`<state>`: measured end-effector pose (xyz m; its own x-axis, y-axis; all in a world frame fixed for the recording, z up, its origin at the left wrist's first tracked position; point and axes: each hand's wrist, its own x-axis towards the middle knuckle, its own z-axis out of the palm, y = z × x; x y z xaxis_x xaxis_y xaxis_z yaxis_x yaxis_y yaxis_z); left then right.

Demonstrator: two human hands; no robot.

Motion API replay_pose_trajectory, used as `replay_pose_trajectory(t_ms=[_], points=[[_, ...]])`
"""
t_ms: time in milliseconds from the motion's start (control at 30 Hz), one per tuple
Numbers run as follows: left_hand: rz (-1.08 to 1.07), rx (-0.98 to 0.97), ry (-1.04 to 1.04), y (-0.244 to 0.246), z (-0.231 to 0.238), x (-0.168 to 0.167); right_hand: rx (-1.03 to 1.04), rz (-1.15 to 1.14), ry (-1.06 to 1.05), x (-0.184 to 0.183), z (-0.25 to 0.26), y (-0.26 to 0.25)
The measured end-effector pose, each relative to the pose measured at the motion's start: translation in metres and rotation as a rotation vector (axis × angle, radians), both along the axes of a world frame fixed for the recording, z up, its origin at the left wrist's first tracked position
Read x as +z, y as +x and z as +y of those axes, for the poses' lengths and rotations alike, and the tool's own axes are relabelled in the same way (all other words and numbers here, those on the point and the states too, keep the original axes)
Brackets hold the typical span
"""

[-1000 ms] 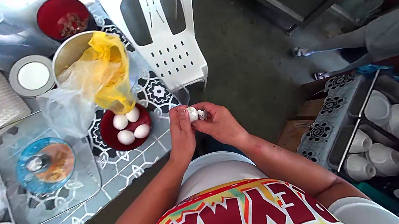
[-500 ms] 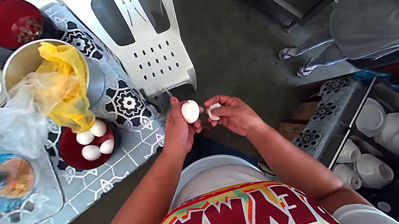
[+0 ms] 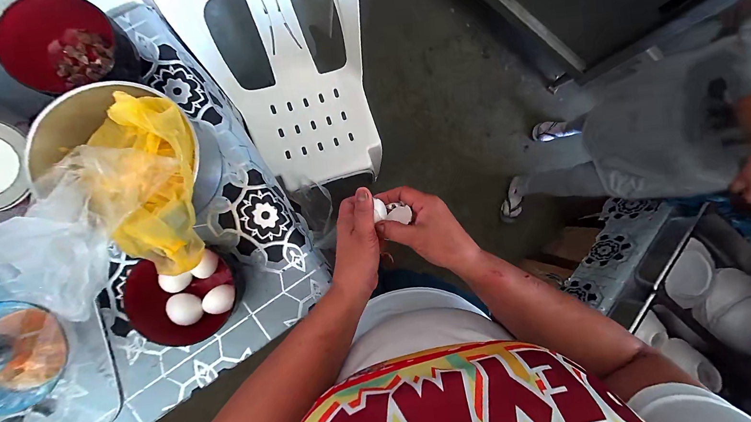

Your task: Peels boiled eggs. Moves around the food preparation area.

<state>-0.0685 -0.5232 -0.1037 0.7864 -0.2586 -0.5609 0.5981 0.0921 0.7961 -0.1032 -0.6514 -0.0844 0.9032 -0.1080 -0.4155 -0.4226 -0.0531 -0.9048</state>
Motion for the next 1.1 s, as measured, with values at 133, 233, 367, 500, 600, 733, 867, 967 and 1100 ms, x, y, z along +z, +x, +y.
replay_pose_trajectory(t_ms=[133,233,367,500,600,733,867,967,1100], points=[[0.024,0.022,-0.017,0.026,0.010,0.005,0.051,-0.007,0.012,0.002,0.003,0.030],[0.013,0.028,-0.024,0.043,0.021,0.007,0.071,-0.012,0.082,0.000,0.005,0.050],[-0.008,0.057,0.027,0.057,0.037,0.008,0.048,0.022,0.396,-0.003,0.005,0.073],[0.071,0.191,-0.104,0.068,0.046,0.008,-0.012,0.104,0.456,-0.007,-0.003,0.098],[0.068,0.305,-0.205,0.071,0.040,0.008,0.160,0.103,0.397,-0.011,-0.005,0.115],[0.014,0.506,-0.070,0.072,0.016,0.008,0.460,0.058,0.271,-0.009,-0.001,0.138],[-0.051,0.725,0.010,0.075,-0.015,0.005,0.596,0.047,0.169,-0.008,-0.004,0.159],[-0.055,0.845,0.011,0.078,-0.031,0.001,0.688,0.072,0.171,-0.009,-0.015,0.172],[0.016,1.020,-0.105,0.078,-0.044,0.001,0.810,0.118,0.217,-0.013,-0.030,0.187]])
